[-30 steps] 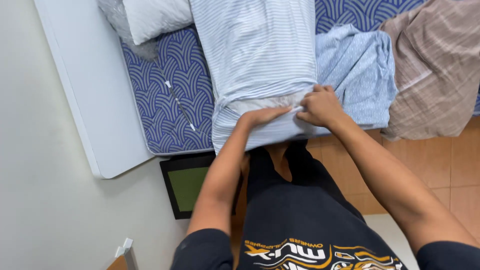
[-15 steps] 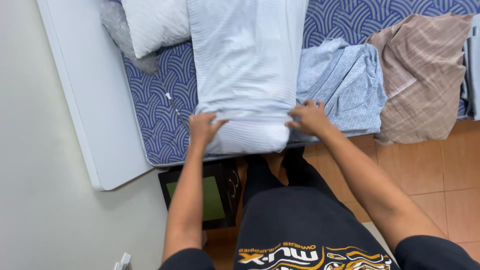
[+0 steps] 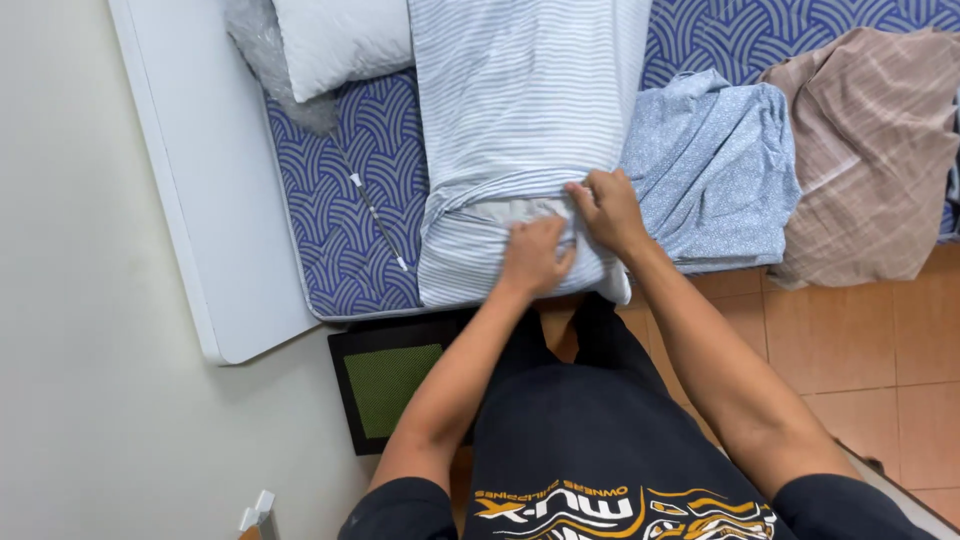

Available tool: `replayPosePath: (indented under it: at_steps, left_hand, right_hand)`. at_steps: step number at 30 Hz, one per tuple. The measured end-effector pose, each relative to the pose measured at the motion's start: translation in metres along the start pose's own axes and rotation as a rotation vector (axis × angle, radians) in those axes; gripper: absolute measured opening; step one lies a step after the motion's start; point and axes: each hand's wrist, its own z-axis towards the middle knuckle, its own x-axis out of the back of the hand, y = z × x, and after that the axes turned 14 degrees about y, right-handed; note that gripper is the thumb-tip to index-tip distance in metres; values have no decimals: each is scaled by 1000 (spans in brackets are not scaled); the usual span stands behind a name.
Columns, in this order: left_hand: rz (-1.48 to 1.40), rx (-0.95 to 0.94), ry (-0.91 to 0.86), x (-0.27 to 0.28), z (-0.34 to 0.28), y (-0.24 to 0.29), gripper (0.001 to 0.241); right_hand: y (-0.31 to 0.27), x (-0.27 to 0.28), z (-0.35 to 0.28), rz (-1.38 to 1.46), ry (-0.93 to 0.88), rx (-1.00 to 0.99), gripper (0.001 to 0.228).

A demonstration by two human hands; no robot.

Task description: The person places a striped pillowcase over a white pillow on a bed, tucks the pillow into the case, and smooths the fabric. They then use a duster to clean the surface of the pillow.

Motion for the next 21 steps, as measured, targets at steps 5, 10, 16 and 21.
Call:
replayPosePath:
  at_steps: [5,10,16,21]
  left_hand:
    - [-61,41,-566,-58,-2,-12,43]
    - [-736,526,-861,-105,28,-57,50]
    - [-720,134,-894,-123,58,-28,37]
    - [-648,91,-924,-155,51,-40,42]
  right_hand:
    - [132,-10,-87,173,194,-408,47]
    - [124,-1,-164,572,-184,-1222,44]
    - [178,-23,-201,625,-2,-1143,33]
    - [119,-34,-181,903,13,-1272,32]
